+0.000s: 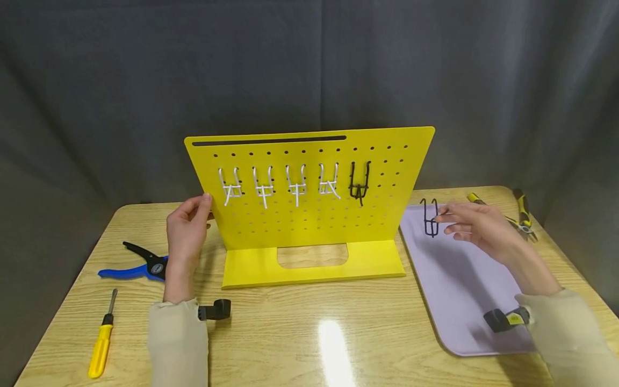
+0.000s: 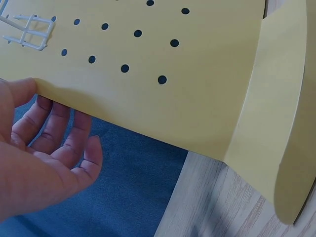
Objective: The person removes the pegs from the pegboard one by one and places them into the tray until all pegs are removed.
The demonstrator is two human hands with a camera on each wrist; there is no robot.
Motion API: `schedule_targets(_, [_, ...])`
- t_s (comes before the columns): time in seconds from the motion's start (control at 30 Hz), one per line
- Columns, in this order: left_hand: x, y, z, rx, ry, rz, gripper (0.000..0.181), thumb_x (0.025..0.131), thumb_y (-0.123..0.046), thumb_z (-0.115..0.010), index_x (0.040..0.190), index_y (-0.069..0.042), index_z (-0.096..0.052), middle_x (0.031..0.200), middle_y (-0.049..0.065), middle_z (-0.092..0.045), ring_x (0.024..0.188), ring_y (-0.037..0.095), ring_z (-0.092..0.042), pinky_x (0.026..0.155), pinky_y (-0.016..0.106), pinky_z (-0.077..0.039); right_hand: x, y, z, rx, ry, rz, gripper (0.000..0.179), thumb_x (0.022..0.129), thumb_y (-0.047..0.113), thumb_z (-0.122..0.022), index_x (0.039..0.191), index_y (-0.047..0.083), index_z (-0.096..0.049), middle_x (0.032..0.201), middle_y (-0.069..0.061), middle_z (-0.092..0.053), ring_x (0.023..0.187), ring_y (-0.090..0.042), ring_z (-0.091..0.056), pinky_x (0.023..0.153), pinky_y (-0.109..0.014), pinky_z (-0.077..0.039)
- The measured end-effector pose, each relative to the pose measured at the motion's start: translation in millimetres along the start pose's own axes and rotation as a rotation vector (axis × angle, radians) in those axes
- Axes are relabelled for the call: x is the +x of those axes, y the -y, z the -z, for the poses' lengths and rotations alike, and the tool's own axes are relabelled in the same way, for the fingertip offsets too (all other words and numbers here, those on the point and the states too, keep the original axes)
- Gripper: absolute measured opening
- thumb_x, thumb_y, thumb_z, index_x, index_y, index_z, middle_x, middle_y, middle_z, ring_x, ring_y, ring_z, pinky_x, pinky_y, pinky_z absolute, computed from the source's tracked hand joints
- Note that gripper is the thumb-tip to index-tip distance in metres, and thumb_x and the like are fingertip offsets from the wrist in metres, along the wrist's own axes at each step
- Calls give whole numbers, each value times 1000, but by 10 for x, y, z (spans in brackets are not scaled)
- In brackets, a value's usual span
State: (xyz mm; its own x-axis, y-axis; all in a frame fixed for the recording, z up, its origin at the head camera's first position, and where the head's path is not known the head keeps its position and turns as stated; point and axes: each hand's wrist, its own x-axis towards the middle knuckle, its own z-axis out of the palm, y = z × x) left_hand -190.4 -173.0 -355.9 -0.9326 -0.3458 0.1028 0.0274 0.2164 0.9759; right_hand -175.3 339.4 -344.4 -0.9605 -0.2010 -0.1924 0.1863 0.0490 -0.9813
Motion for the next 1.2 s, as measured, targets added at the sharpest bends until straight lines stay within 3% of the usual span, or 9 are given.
schedule_targets(0.23, [-6,-5,13,-10,-4,-12,46,96,-40,-55,116,0,-65,90,-10,-60,89,17,-60,77,29,-45,131,-132,46,-144,-18,-75,18,99,28,-55,102,17,-69,95,4,-71,79,-15,-67,70,-26,-53])
schedule_targets(0.43, [-20,-7,45,20,1,7,48,96,-42,-55,117,-1,-64,93,-5,-61,85,10,-58,76,28,-44,186,-229,74,-175,-29,-118,23,98,33,-55,106,15,-67,96,5,-71,79,-14,-67,73,-27,-53])
schedule_targets(0.77, [-25,-14,56,20,-6,-3,47,96,-42,-55,118,-1,-65,96,-1,-61,85,10,-57,75,24,-43,250,-299,120,-254,-57,-128,41,96,39,-57,113,2,-63,95,5,-71,80,-15,-68,75,-29,-54])
schedule_targets(0.93, [-21,-16,55,13,-8,-9,47,96,-42,-54,117,-1,-65,96,-1,-60,84,10,-57,76,25,-43,263,-318,122,-257,-68,-126,39,96,39,-58,110,4,-64,95,5,-71,82,-15,-69,74,-28,-54])
schedule_targets(1.2, [-2,10,25,-36,7,-21,45,96,-40,-57,115,0,-65,87,-8,-61,88,20,-60,77,31,-45,233,-315,137,-230,-70,-97,24,98,34,-55,101,14,-67,92,5,-71,83,-15,-68,74,-31,-54])
